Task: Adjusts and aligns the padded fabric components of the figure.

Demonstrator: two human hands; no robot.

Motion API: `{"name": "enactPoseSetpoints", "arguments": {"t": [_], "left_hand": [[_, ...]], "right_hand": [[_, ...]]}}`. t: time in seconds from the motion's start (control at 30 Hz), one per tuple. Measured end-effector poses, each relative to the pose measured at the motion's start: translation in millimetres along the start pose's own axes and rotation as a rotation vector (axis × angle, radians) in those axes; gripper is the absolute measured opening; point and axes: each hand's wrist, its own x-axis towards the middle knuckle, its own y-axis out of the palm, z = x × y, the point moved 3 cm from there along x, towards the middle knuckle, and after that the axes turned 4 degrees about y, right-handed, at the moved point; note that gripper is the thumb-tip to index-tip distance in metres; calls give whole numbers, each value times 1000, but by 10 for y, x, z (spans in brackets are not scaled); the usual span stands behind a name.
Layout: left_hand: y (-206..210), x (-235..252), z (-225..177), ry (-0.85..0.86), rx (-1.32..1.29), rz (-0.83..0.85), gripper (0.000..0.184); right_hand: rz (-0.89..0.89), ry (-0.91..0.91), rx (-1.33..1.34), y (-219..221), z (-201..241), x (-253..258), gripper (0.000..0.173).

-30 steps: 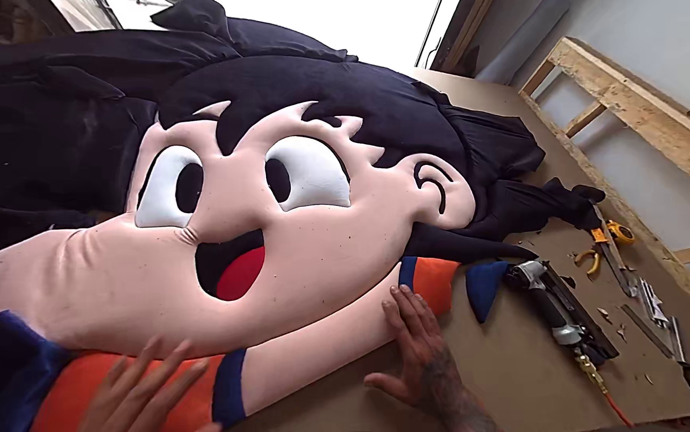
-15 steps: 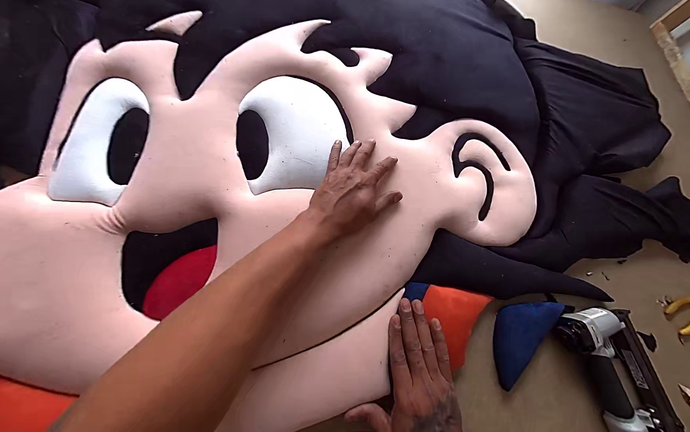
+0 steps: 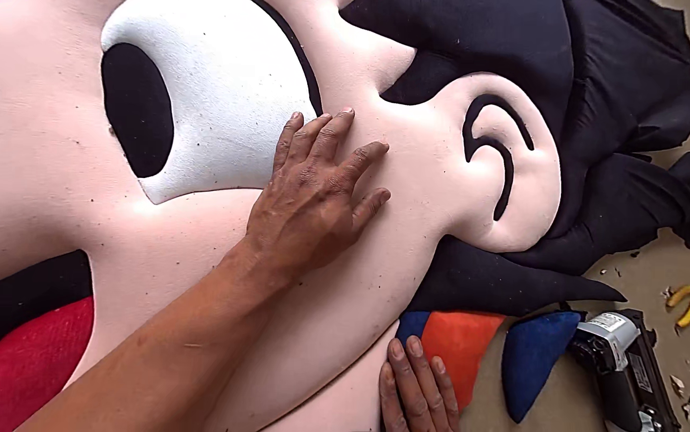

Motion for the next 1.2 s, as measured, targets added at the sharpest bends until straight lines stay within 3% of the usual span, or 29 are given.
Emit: {"name": "enactPoseSetpoints", "arguments": {"t": [0.2,0.43,1.0,1.2], "left_hand": [[-44,1,-5,-9,-26,16,53],[-40,6,-33,-25,12,13,52],[25,-31,-155,-57,37,-21,52],[-4,-52,-193,-73,55,-54,47]], "right_hand": [[-18,55,63,-89,39,-125,105],[-65,1,137,-22,-21,-90,89],[9,-97,154,-74,-9,81,86],[108,-136,23,-234,135,208,89]]}}
